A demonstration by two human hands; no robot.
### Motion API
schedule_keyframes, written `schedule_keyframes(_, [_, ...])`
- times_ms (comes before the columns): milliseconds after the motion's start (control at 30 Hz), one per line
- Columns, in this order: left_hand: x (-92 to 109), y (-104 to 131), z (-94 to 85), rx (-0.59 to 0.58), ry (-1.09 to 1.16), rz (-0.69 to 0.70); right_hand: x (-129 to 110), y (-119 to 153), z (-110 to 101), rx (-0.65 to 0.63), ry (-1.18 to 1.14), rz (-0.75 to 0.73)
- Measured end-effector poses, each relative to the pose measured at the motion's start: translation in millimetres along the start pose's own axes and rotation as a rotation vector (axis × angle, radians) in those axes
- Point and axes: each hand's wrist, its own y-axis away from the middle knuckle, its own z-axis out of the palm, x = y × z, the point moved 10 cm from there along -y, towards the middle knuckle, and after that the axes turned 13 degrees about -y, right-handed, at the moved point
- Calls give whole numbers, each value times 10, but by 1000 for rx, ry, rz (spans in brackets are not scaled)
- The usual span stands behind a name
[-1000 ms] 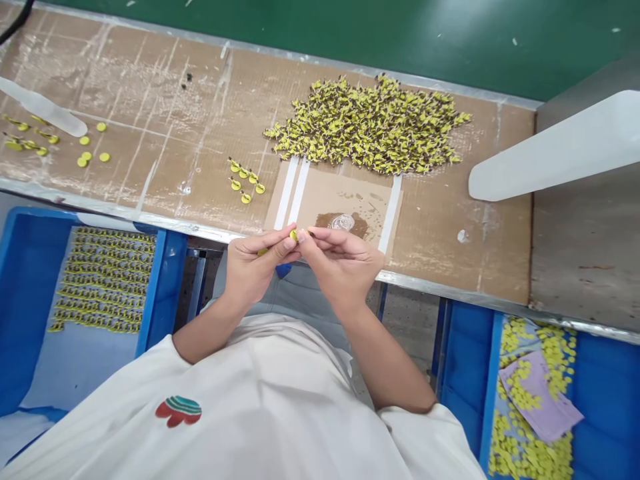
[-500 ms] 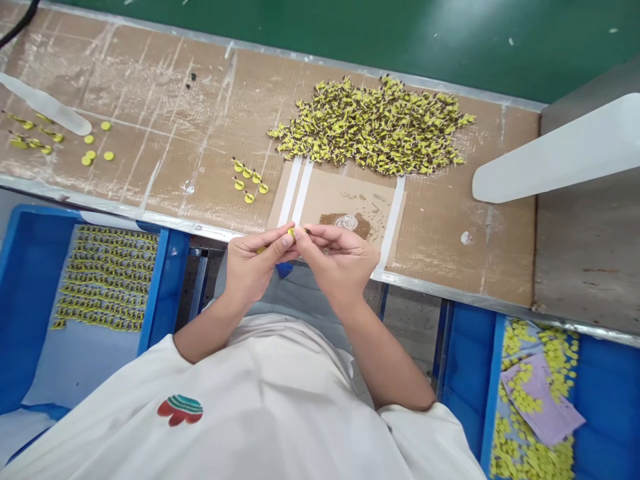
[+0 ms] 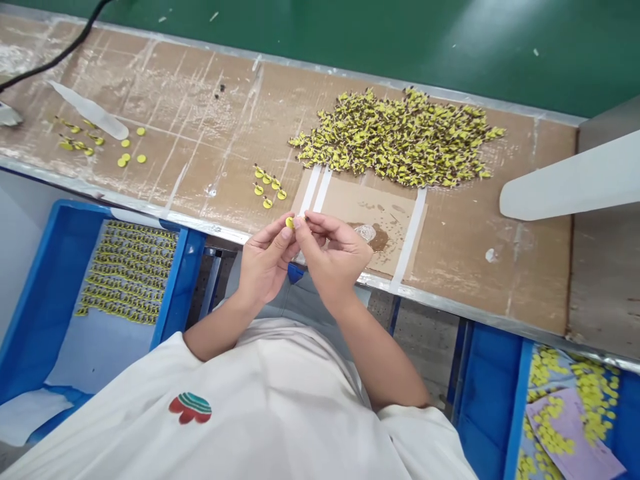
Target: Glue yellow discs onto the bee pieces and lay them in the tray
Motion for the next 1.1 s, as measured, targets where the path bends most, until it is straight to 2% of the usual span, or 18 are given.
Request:
schedule_keyframes(133, [42,10,3,-47,45,-27,30,-77,104,-33,-41,-10])
schedule_keyframes(200, [63,6,-71,-25,67,-55,48,-138,148,-58,19,-69])
schedule_keyframes(267, [112,-6,-229,57,101,-59,83,-196,231,-127,153,-159])
schedule_keyframes(367, [226,-20,-510,207,168,-23,171,-214,455,-310,448,-341])
schedule_keyframes(500, [329,-51,-686,263,244,7,304,-156,698,-474,733,-513])
schedule_keyframes(633, [332,-76,-701,241,269,10,338,-117,783,-499,842,-577])
schedule_keyframes(800, [280,-73,-651,204,266,-9,312,-68,779,-493,876,-647])
schedule_keyframes(967, [272,-62,-634,207,251,-31,415,-101,776,-524,909,-564])
schedule_keyframes(1100, [280,-51,-598,193,264,-47,379,-122,695,-477,888,-516])
